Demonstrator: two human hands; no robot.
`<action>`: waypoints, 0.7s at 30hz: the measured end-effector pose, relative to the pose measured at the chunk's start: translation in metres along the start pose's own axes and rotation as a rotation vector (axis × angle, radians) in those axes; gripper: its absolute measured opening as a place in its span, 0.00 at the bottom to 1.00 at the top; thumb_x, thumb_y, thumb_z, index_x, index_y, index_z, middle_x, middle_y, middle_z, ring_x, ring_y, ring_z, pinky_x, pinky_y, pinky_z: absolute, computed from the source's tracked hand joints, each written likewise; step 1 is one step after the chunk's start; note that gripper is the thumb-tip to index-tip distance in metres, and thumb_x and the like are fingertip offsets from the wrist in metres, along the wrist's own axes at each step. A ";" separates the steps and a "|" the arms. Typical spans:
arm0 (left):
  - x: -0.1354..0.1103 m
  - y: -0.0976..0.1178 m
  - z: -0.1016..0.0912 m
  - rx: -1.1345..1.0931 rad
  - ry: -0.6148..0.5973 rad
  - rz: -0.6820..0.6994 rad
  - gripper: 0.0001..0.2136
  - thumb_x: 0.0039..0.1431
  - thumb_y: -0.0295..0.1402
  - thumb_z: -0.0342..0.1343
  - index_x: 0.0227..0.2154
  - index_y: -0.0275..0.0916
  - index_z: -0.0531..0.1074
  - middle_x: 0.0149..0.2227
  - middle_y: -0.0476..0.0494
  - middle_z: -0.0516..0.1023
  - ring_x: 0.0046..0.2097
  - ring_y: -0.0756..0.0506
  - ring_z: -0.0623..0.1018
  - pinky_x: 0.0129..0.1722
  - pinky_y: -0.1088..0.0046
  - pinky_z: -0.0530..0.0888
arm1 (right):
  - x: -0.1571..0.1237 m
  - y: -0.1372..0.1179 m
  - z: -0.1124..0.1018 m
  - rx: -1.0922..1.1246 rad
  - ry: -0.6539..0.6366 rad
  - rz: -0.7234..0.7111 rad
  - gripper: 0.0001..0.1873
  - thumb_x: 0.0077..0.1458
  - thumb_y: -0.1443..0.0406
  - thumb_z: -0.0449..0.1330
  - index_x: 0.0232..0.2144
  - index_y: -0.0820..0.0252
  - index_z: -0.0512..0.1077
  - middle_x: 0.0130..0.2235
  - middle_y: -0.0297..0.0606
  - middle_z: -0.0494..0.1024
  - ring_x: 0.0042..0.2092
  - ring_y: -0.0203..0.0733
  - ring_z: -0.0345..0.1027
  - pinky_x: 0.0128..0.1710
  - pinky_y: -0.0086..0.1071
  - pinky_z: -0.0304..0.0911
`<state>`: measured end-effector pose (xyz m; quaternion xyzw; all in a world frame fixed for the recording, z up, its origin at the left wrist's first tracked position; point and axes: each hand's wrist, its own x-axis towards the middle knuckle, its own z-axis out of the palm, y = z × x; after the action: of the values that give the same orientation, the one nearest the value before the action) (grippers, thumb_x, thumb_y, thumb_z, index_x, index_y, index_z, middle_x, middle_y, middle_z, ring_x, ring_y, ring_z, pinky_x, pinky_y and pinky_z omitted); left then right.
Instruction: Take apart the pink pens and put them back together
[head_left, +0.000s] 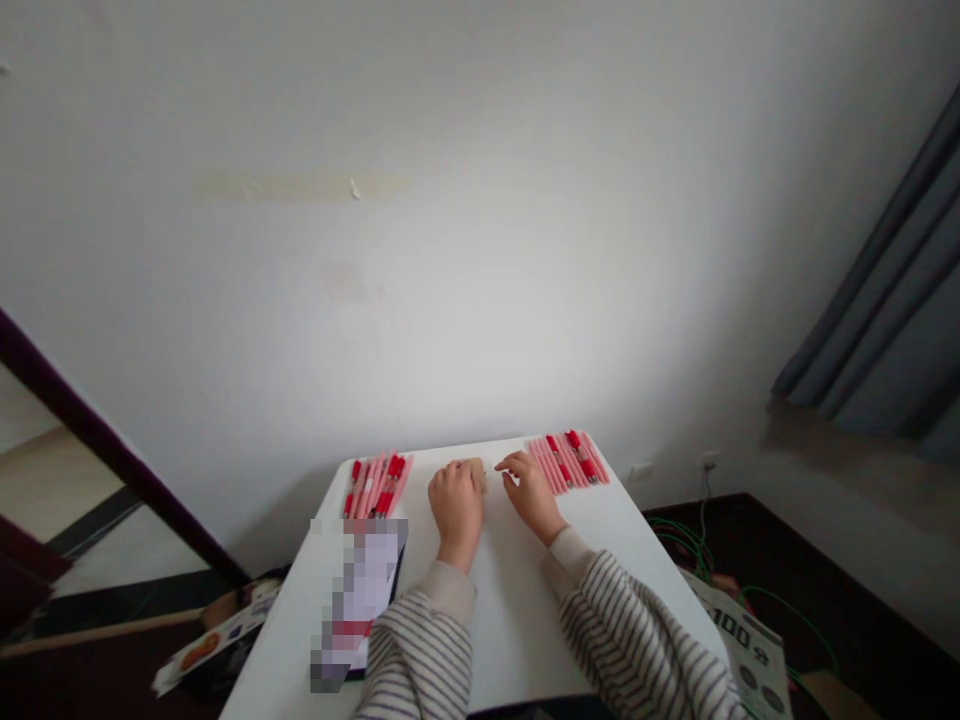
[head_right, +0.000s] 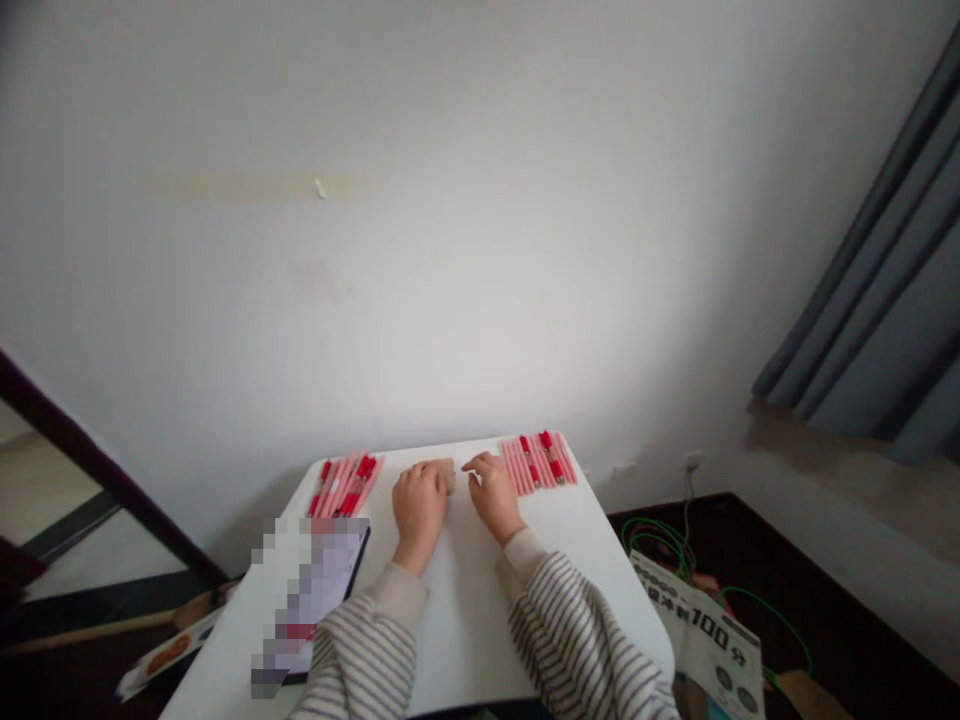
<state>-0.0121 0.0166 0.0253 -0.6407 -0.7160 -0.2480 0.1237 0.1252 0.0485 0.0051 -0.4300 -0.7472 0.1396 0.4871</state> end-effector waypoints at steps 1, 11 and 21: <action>-0.001 -0.008 -0.005 0.038 -0.002 -0.048 0.15 0.61 0.32 0.44 0.43 0.39 0.73 0.42 0.39 0.75 0.45 0.42 0.71 0.45 0.63 0.66 | 0.001 -0.004 0.006 -0.017 -0.018 0.000 0.14 0.51 0.75 0.52 0.35 0.57 0.75 0.37 0.39 0.74 0.42 0.42 0.67 0.44 0.35 0.63; -0.014 -0.051 -0.017 0.269 0.080 -0.284 0.19 0.61 0.29 0.41 0.49 0.38 0.71 0.53 0.33 0.69 0.54 0.36 0.67 0.55 0.48 0.60 | 0.002 -0.029 0.056 -0.085 -0.105 0.022 0.16 0.51 0.76 0.53 0.34 0.54 0.76 0.39 0.39 0.76 0.44 0.48 0.64 0.44 0.38 0.64; -0.012 -0.057 -0.007 0.334 0.065 -0.342 0.21 0.62 0.26 0.37 0.49 0.39 0.72 0.49 0.35 0.73 0.51 0.38 0.69 0.57 0.41 0.54 | -0.001 -0.029 0.048 -0.089 -0.062 -0.003 0.15 0.54 0.75 0.52 0.36 0.57 0.76 0.38 0.40 0.76 0.44 0.46 0.63 0.46 0.38 0.63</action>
<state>-0.0668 -0.0007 0.0141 -0.4722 -0.8409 -0.1641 0.2073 0.0696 0.0405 -0.0010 -0.4454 -0.7681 0.1188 0.4444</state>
